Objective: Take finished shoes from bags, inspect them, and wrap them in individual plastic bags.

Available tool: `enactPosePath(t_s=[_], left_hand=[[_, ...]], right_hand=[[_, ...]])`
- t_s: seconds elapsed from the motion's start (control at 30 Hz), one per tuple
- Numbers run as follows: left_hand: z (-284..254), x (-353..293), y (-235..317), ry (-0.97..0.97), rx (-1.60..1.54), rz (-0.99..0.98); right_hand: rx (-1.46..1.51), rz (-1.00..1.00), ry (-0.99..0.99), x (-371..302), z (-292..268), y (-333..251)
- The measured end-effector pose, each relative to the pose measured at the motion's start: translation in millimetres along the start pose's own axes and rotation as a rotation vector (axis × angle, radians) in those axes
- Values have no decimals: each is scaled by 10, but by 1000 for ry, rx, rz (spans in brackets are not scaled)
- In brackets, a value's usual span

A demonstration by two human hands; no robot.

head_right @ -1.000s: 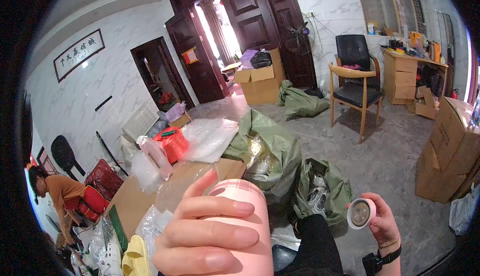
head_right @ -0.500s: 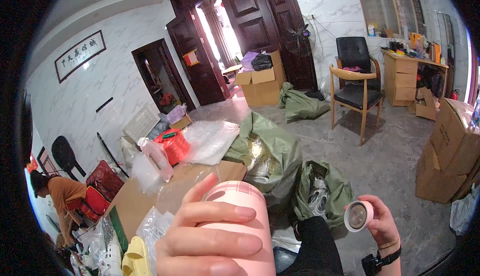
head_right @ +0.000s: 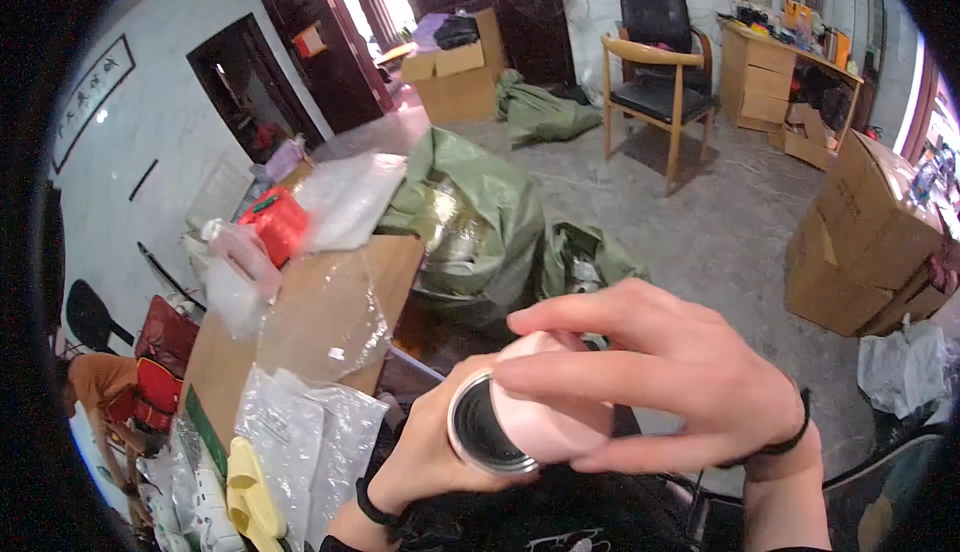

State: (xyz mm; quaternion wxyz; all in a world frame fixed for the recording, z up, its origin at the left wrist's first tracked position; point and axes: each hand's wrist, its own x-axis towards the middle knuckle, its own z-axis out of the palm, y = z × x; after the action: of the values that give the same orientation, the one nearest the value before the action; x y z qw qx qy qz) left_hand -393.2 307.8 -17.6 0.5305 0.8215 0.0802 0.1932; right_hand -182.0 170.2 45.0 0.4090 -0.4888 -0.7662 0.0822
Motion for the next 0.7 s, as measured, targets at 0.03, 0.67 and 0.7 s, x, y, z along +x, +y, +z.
enactPosePath(t_s=[0.03, 0.67, 0.7], left_hand=[[66, 25, -87, 10, -47, -71], [465, 1, -1190, 208, 430, 73], [469, -13, -1265, 210, 438, 66]], right_hand=[[-63, 17, -83, -8, -10, 8], [-444, 400, -366, -160, 899, 628], [-482, 504, -404, -148, 944, 649]])
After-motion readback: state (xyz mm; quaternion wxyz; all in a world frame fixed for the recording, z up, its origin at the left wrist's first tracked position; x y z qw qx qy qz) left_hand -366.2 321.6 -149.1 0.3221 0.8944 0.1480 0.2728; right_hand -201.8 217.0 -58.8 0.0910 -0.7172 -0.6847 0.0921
